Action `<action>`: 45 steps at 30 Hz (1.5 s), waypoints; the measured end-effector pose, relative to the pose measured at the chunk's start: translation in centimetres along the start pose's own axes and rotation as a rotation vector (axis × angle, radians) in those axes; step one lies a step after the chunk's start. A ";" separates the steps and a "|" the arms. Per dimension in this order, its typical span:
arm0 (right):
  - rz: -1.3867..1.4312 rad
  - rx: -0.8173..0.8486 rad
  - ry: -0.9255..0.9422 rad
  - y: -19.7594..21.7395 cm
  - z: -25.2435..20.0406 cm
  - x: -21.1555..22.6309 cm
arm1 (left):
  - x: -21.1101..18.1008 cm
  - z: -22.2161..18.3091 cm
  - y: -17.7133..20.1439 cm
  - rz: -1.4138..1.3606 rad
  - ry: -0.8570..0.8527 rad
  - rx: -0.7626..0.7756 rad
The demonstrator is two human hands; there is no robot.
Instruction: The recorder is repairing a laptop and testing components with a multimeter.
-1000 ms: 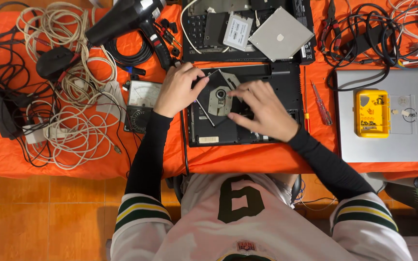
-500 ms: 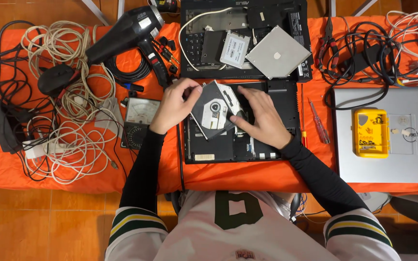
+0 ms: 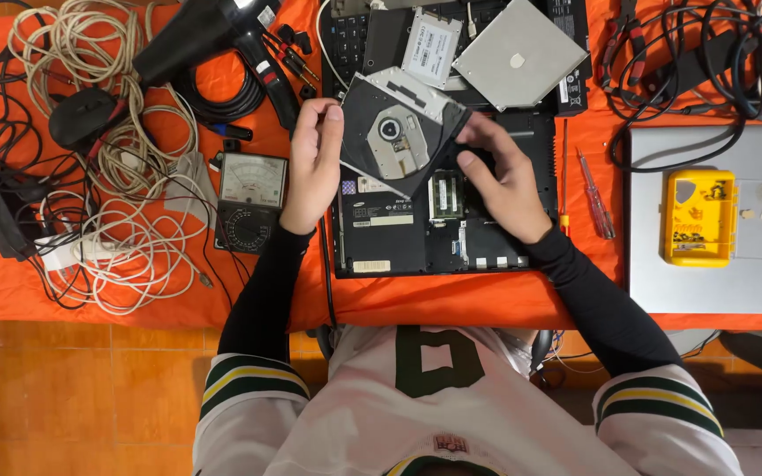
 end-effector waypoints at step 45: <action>0.106 0.183 0.062 0.3 -0.6 1.8 | 2.2 -3.5 -5.6 -0.530 0.233 0.006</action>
Point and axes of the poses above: each hand's wrist, its own z-axis towards the middle knuckle, its own y-axis out of the back of the hand, x = y × z, the point moved 7 cm from there along z, towards the middle knuckle, and after that the axes turned 5 degrees about z, right-handed, at the moved point
